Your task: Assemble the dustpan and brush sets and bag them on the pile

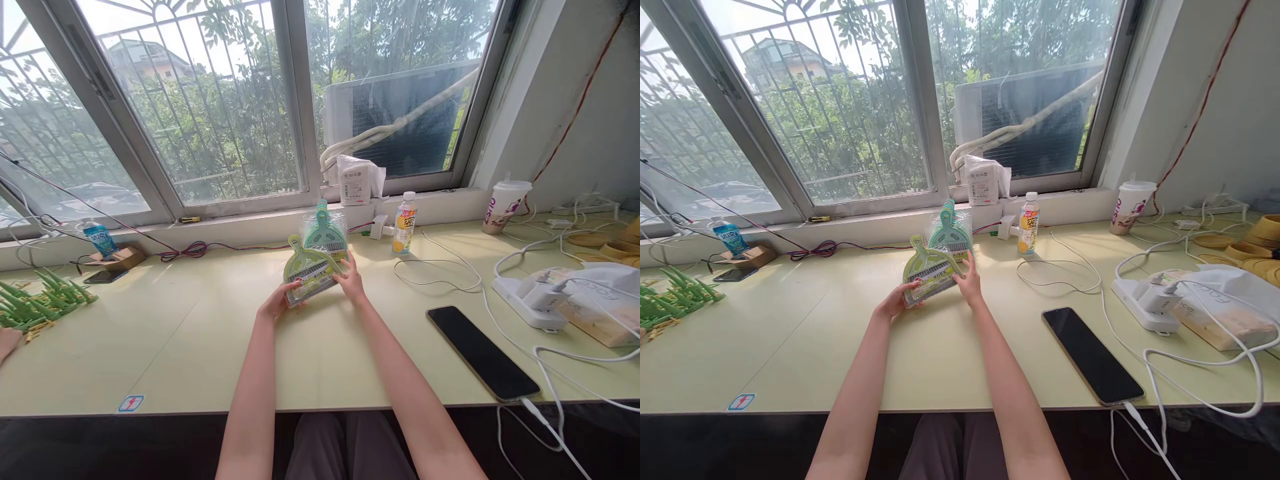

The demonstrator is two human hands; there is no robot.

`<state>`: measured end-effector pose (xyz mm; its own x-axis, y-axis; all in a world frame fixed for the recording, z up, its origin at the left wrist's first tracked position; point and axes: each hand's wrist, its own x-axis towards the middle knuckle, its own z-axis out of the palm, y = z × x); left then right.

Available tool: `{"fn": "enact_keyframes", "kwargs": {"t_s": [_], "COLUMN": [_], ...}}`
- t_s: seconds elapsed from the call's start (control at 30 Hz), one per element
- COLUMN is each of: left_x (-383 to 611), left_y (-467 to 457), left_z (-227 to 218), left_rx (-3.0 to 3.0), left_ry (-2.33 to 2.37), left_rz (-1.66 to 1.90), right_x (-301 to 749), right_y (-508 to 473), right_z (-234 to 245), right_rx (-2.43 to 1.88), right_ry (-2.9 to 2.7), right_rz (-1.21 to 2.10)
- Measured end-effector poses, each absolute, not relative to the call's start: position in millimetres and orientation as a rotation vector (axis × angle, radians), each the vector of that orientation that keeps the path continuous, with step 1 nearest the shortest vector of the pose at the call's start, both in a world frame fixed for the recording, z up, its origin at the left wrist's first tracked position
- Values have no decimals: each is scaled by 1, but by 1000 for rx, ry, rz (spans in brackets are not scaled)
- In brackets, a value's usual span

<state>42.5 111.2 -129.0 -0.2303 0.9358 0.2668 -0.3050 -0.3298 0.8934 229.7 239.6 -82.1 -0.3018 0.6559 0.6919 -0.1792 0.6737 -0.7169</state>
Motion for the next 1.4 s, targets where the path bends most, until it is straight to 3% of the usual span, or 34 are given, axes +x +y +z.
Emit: {"fn": "enact_keyframes", "kwargs": {"t_s": [0.17,0.3,0.63,0.83,1.13,1.4], "left_x": [43,46,45,45,44,38], "left_y": [111,109,151,152,153,157], "left_z": [-128,-125,-136,-138,-139,-143], "left_rx": [1120,1370,1377,1465,1385,1454], "left_ry": [958,884,1724,2269,1592,1658], "left_rz": [1781,1875,2277,2089,2264,2202], "right_x": [226,226,231,228,216,195], "right_y": [262,269,251,255,302,329], "right_z": [-89,-88,-86,-89,-68,-56], "right_rx": [-469,-475,-551,-635,-773,-909], "right_ry": [-1828,-1581,-1730,-1777,-1775,-1763], "right_rz": [1112,1073,407,164,43,-31]}}
